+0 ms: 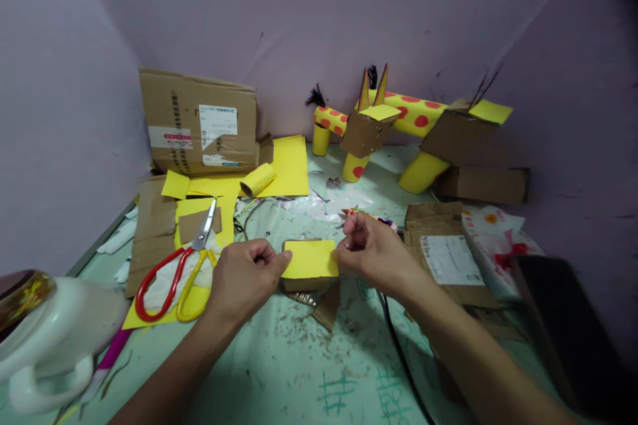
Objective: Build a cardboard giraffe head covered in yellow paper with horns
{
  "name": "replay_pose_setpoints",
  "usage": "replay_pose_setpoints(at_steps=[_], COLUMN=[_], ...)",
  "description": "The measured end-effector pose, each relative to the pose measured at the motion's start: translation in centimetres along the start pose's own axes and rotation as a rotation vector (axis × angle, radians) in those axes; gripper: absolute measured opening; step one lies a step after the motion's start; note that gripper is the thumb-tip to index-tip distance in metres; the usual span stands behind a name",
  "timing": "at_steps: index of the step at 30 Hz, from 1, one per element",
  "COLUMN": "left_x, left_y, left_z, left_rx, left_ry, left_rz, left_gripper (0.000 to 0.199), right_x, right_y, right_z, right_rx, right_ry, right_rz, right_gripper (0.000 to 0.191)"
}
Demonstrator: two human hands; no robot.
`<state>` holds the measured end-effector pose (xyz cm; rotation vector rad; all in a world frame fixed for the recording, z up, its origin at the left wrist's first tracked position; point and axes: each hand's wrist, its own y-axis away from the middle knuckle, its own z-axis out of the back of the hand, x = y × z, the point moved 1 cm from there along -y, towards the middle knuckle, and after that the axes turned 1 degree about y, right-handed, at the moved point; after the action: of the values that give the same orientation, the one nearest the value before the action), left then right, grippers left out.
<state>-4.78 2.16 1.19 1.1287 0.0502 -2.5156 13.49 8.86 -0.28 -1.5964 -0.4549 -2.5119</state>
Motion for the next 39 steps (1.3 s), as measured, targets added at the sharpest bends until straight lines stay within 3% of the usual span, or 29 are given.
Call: replay_pose_setpoints(at_steps=[3, 6, 9, 12, 28, 34, 39], left_x=[-0.2, 0.0, 0.6, 1.1, 0.1, -0.5, -0.3], left_y=[-0.1, -0.4, -0.8, -1.0, -0.4, 0.0, 0.1], left_z=[0.4, 0.4, -0.1, -0.7, -0.8, -0.7, -1.0], left_rx=[-0.002, 0.018, 0.128, 0.206, 0.247, 0.236, 0.201], left_ry=[0.054, 0.284, 0.505, 0.572, 0.560, 0.427, 0.265], left_rz=[-0.025, -0.027, 0.113, 0.186, 0.111, 0.117, 0.040], left_gripper=[0.041, 0.040, 0.051, 0.060, 0.032, 0.037, 0.036], right_x=[0.1, 0.2, 0.5, 0.7, 0.6, 0.5, 0.3], right_y=[0.0, 0.0, 0.0, 0.0, 0.1, 0.1, 0.0], right_z=[-0.1, -0.1, -0.1, -0.1, -0.3, -0.4, -0.2], right_rx=[-0.012, -0.010, -0.002, 0.021, 0.015, 0.010, 0.029], right_ry=[-0.013, -0.023, -0.038, -0.061, -0.055, -0.053, -0.046], right_rz=[0.007, 0.009, -0.005, -0.023, 0.010, 0.018, 0.028], right_gripper=[0.024, 0.023, 0.023, 0.024, 0.025, 0.024, 0.023])
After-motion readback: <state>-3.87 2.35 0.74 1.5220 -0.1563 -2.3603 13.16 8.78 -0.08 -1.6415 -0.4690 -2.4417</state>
